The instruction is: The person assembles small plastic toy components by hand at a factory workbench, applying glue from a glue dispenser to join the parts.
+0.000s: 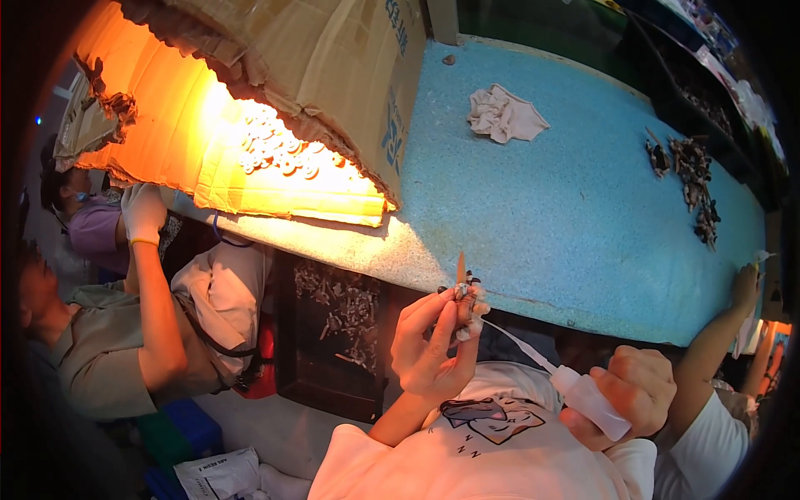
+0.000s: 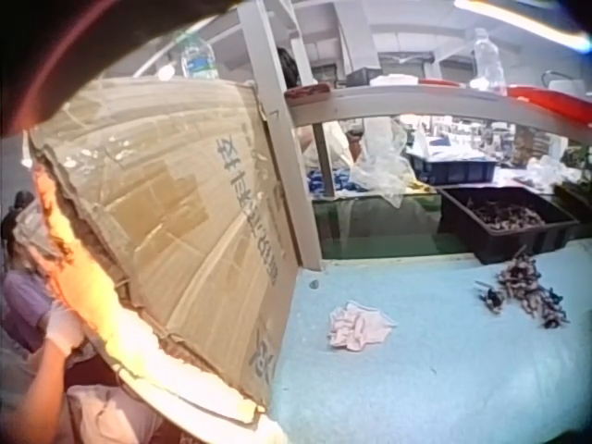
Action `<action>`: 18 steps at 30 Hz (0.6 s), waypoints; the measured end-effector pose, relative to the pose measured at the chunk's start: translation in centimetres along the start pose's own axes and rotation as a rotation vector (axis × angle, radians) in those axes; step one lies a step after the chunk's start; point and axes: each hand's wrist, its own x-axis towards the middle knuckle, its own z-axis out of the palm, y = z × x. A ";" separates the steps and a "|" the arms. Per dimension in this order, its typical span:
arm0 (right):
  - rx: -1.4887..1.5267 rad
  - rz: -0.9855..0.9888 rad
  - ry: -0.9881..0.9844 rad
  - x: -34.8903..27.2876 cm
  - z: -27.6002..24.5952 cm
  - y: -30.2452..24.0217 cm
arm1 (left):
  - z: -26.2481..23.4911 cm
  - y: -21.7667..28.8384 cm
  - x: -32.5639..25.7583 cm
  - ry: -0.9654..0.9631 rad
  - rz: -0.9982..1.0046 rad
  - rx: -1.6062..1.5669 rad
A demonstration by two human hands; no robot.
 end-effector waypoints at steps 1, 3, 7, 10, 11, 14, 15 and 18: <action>0.020 0.003 0.008 -0.1 0.0 0.1 | 0.0 0.0 0.0 0.004 -0.004 -0.007; 0.041 0.005 0.016 -0.1 0.0 0.2 | 0.0 0.2 0.1 0.002 -0.015 -0.008; 0.079 -0.019 0.013 0.0 0.1 0.6 | 0.0 0.3 0.0 0.007 -0.057 -0.062; 0.108 -0.044 0.027 -0.2 0.4 0.9 | -0.1 0.4 0.1 0.000 -0.061 -0.068; 0.119 -0.059 0.033 -0.2 0.4 1.0 | -0.1 0.4 0.1 -0.001 -0.061 -0.068; 0.120 0.041 0.011 -0.6 0.0 0.7 | 0.1 0.4 -0.1 0.021 -0.089 -0.116; 0.122 0.040 0.012 -0.6 -0.1 0.7 | 0.1 0.5 -0.1 0.021 -0.088 -0.114; 0.134 0.072 0.031 -0.7 -0.1 0.8 | 0.0 0.6 -0.1 0.011 -0.106 -0.129</action>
